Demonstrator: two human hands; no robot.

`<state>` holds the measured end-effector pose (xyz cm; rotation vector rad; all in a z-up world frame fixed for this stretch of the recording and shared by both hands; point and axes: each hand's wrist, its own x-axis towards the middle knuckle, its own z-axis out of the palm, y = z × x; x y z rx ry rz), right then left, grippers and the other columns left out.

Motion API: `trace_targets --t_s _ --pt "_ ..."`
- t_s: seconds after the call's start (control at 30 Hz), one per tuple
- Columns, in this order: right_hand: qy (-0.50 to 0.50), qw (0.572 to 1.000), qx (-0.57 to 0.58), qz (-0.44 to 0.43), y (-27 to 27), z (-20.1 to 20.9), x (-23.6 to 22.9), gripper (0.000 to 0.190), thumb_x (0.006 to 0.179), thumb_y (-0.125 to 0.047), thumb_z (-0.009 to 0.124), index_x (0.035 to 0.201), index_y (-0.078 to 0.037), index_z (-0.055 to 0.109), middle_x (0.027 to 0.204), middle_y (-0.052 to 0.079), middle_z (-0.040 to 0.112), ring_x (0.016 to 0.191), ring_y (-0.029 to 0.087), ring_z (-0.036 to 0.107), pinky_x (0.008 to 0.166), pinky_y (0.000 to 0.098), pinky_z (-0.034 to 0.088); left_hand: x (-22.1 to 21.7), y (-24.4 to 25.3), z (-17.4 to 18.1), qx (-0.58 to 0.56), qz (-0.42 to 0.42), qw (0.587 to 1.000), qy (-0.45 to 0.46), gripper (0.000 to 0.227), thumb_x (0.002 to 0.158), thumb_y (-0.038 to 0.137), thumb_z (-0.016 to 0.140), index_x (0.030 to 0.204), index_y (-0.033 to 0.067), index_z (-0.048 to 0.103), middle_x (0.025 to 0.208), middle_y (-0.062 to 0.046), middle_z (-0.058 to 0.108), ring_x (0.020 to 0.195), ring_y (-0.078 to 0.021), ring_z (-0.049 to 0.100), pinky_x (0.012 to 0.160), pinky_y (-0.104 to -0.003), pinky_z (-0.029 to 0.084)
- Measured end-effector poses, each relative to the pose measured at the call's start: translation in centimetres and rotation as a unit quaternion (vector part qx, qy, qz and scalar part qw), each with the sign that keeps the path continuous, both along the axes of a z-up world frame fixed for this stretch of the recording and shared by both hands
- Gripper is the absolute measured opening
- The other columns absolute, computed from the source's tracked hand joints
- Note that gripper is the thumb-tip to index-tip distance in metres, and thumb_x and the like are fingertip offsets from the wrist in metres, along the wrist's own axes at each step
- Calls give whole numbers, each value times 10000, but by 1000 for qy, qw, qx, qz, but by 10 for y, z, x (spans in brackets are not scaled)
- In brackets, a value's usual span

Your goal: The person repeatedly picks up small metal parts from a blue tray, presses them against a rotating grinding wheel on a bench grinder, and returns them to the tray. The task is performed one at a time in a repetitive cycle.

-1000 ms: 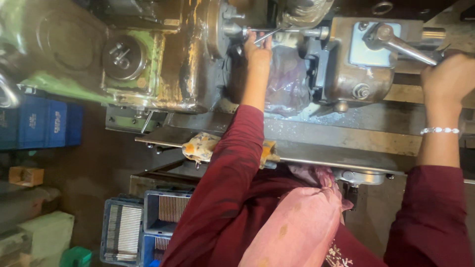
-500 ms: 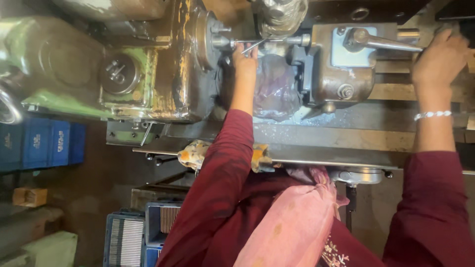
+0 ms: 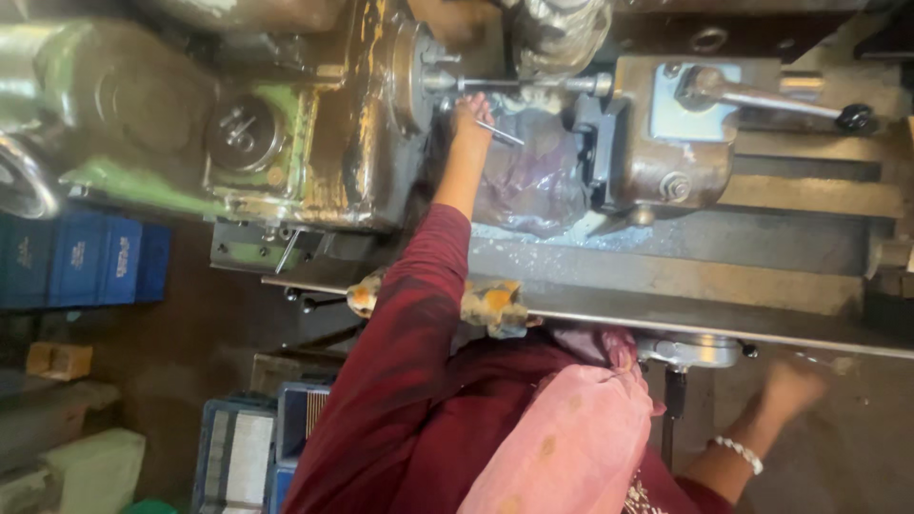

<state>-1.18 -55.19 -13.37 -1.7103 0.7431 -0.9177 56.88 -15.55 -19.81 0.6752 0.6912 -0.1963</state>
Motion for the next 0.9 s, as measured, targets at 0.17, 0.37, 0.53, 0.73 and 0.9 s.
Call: trace_targets --t_s 0.17,0.37,0.53,0.73,0.9 --pt "501 849 -55 161 31 -49 60 392 974 -219 589 1245 64 613 1057 146 658 817 247 600 692 425 497 -55 21 57 184 -67 969 -149 139 1024 253 582 1060 122 552 858 -9 573 706 -160 514 614 -318 421" --pt "507 807 -196 231 56 -58 90 423 1028 -307 566 1243 48 650 1060 184 695 851 287 642 755 434 516 -220 131 206 580 -26 691 -430 382 1070 329 719 1237 24 560 1065 -66 583 938 -195 566 828 -348 510" --pt "502 761 -259 320 118 -56 110 466 1074 -379 548 1242 34 681 1062 215 725 879 320 678 807 442 532 -368 219 252 607 12 765 -213 381 1006 340 703 1160 5 608 1006 -56 682 873 -140 606 775 -292 530" --pt "606 554 -244 515 251 -11 131 534 1128 -467 525 1241 18 718 1065 253 762 913 361 720 871 451 552 -442 237 200 650 -53 752 -99 240 879 195 808 915 1 671 761 -12 680 680 -92 600 641 -272 508" --pt "223 712 244 620 394 66 127 306 1144 -332 494 1115 -54 619 858 89 641 626 181 516 535 307 403 -463 198 179 536 10 831 -149 299 916 203 804 773 15 621 684 8 584 648 -41 481 552 -266 443"
